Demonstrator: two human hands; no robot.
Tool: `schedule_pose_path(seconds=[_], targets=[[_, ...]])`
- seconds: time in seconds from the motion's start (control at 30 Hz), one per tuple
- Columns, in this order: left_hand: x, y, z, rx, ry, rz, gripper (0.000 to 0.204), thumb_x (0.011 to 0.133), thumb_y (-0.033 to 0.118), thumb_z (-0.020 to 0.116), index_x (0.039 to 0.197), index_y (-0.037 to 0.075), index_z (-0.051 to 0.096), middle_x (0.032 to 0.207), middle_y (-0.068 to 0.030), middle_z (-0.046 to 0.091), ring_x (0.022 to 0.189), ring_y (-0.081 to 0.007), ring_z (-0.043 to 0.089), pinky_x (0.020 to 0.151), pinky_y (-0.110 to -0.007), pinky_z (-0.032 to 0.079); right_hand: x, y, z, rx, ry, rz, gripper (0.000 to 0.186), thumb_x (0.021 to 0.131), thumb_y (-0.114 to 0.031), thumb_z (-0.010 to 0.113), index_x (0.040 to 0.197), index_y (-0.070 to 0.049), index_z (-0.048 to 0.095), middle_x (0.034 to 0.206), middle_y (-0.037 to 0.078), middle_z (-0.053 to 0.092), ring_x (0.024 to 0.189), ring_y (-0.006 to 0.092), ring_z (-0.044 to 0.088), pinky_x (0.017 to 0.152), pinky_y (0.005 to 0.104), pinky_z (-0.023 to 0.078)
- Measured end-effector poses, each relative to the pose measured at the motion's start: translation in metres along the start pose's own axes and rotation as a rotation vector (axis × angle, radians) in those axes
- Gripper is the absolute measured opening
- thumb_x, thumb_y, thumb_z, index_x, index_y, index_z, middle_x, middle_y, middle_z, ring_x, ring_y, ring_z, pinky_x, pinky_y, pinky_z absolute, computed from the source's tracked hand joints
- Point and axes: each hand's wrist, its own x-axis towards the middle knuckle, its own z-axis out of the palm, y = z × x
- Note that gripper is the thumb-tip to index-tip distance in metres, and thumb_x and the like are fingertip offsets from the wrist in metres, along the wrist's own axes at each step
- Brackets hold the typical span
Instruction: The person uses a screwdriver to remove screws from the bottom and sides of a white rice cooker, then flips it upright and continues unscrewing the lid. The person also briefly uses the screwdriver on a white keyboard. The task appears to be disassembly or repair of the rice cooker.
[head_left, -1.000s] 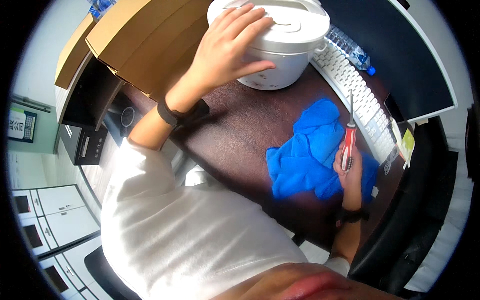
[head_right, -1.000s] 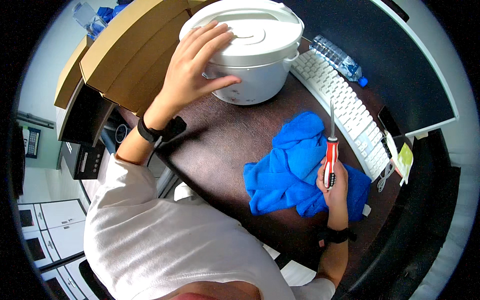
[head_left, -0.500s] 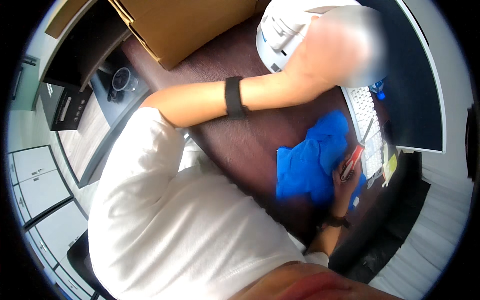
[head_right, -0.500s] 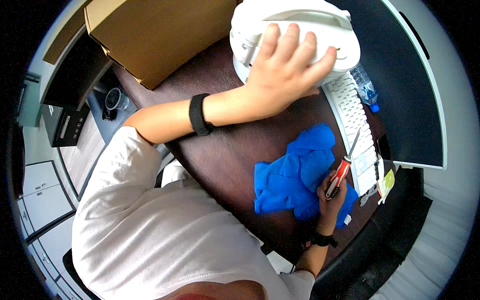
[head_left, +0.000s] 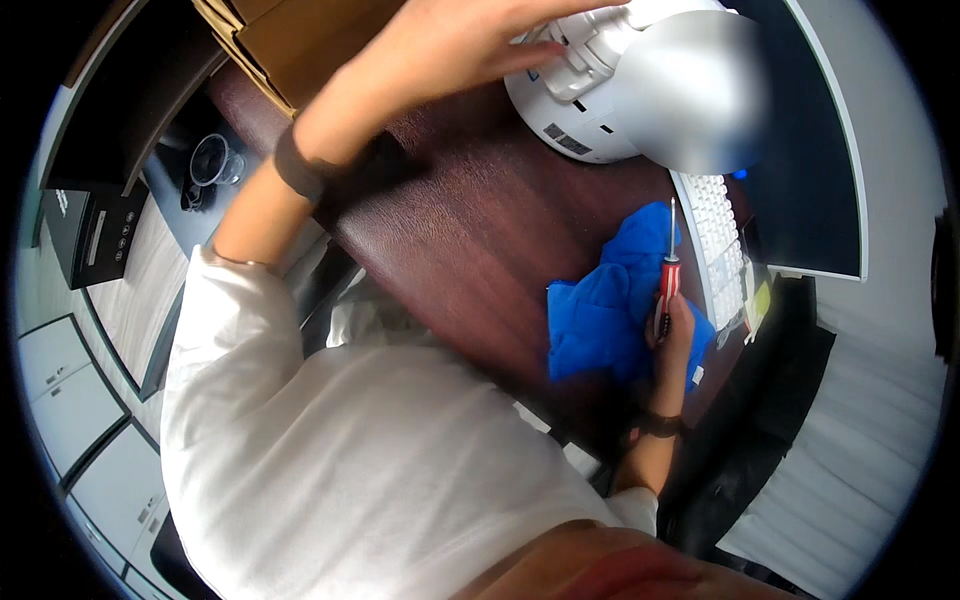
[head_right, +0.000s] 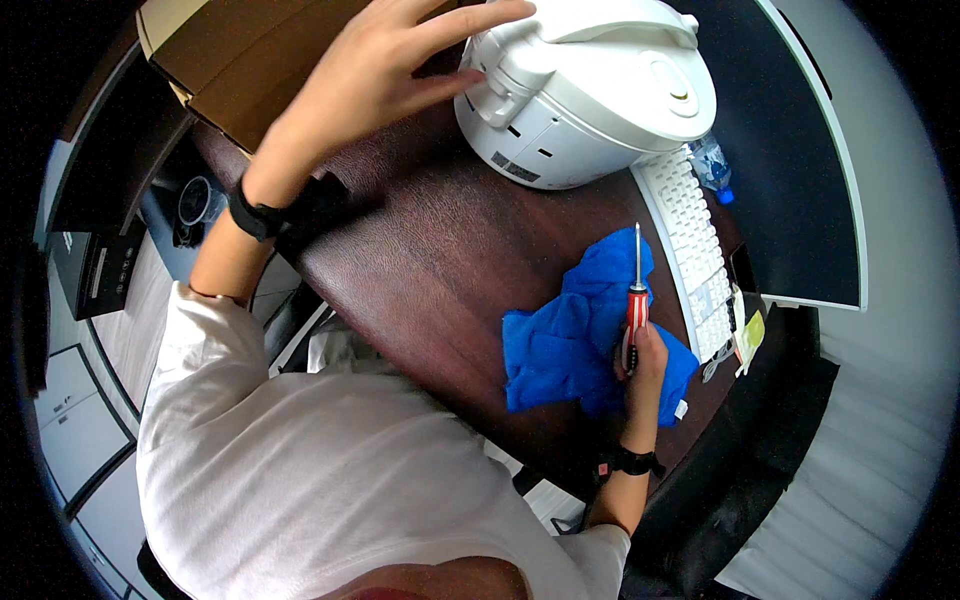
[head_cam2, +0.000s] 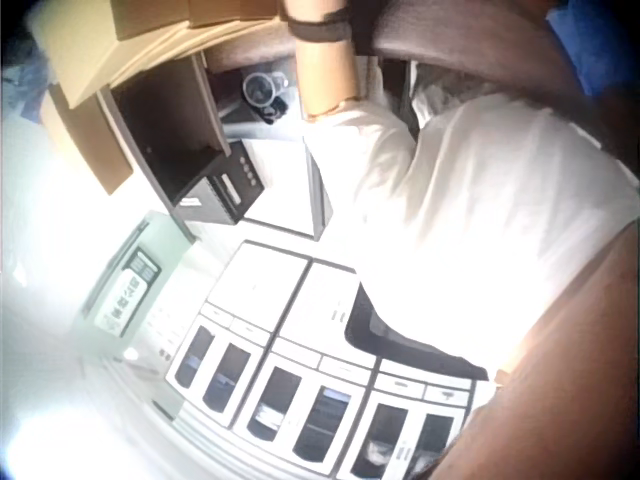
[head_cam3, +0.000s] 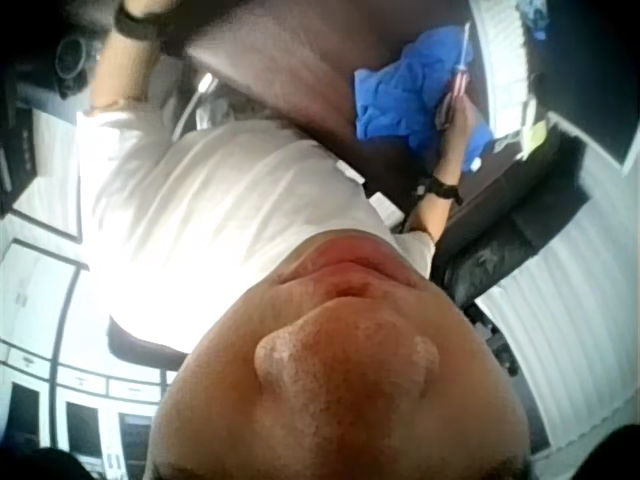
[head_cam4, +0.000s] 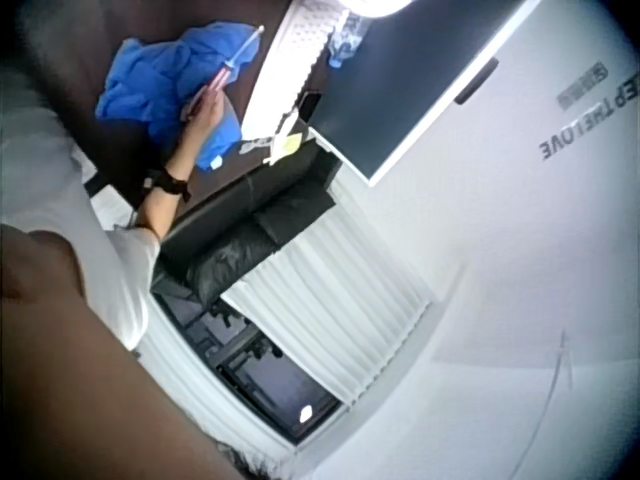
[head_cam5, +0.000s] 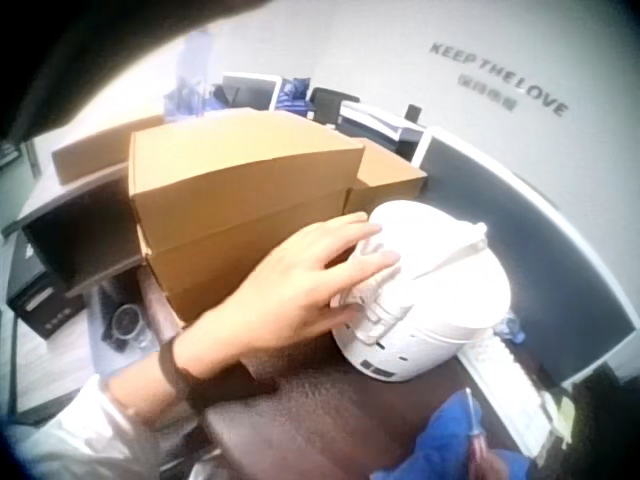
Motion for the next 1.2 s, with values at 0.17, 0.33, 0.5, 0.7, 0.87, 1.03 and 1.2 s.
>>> schedule_pose_path(seconds=[0.17,0.33,0.5,0.7,0.87,1.03,1.2], targets=[[0.001,-0.013,0.002,-0.149,-0.098,0.093,0.064,0.065,0.005,0.074,0.126,0.011,0.053,0.124,-0.0168,0.051,0.114,-0.0325,0.051,0.096,-0.039,0.043,0.003,0.005,-0.004,0.043,-0.002,0.023,0.039,0.096,-0.042,0.048,0.093,-0.003,0.055,0.060,0.001,0.049,0.041,0.0072,0.039,0.036,0.0211,0.025],[0.013,-0.020,0.001,-0.213,-0.195,0.072,0.066,0.067,0.007,0.074,0.128,0.008,0.050,0.125,-0.0183,0.051,0.114,-0.0343,0.050,0.096,-0.039,0.043,0.002,0.010,-0.004,0.075,0.046,0.013,0.039,0.096,-0.040,0.049,0.098,-0.002,0.055,0.061,0.002,0.049,0.040,0.0075,0.039,0.035,0.0210,0.024],[0.005,-0.030,0.021,-0.291,0.008,0.180,0.063,0.070,0.015,0.073,0.126,0.000,0.050,0.120,-0.0193,0.054,0.112,-0.0372,0.051,0.096,-0.042,0.042,0.003,0.013,-0.005,0.084,0.047,0.008,0.040,0.094,-0.041,0.049,0.098,-0.001,0.055,0.061,0.003,0.050,0.040,0.0086,0.039,0.034,0.0210,0.024],[0.019,-0.013,0.038,-0.308,0.168,0.299,0.059,0.074,0.029,0.072,0.117,-0.006,0.052,0.111,-0.0208,0.056,0.105,-0.0372,0.054,0.093,-0.045,0.044,0.000,0.017,-0.005,0.066,0.090,-0.005,0.041,0.094,-0.043,0.049,0.097,-0.002,0.055,0.061,0.003,0.050,0.040,0.0087,0.040,0.034,0.0210,0.024],[0.024,0.006,0.049,-0.352,0.069,0.134,0.060,0.069,0.035,0.075,0.111,-0.003,0.054,0.107,-0.0187,0.056,0.100,-0.0363,0.053,0.088,-0.043,0.044,-0.001,0.009,0.000,0.031,0.081,-0.036,0.045,0.093,-0.046,0.049,0.097,-0.002,0.055,0.061,0.003,0.050,0.038,0.0088,0.039,0.034,0.0214,0.024],[0.034,0.002,0.069,-0.189,0.292,0.267,0.062,0.065,0.041,0.076,0.107,-0.001,0.056,0.107,-0.0171,0.058,0.096,-0.0341,0.056,0.084,-0.043,0.045,-0.001,0.020,-0.004,0.063,0.084,-0.044,0.048,0.092,-0.049,0.050,0.097,-0.002,0.056,0.061,0.003,0.052,0.037,0.0095,0.038,0.034,0.0219,0.024],[0.032,0.005,0.078,-0.259,0.249,0.292,0.062,0.065,0.042,0.077,0.103,-0.003,0.057,0.105,-0.0171,0.059,0.091,-0.0338,0.057,0.080,-0.041,0.046,-0.002,0.022,-0.003,0.056,0.091,-0.066,0.048,0.092,-0.049,0.051,0.098,-0.002,0.055,0.060,0.003,0.051,0.039,0.0091,0.041,0.035,0.0233,0.026]])
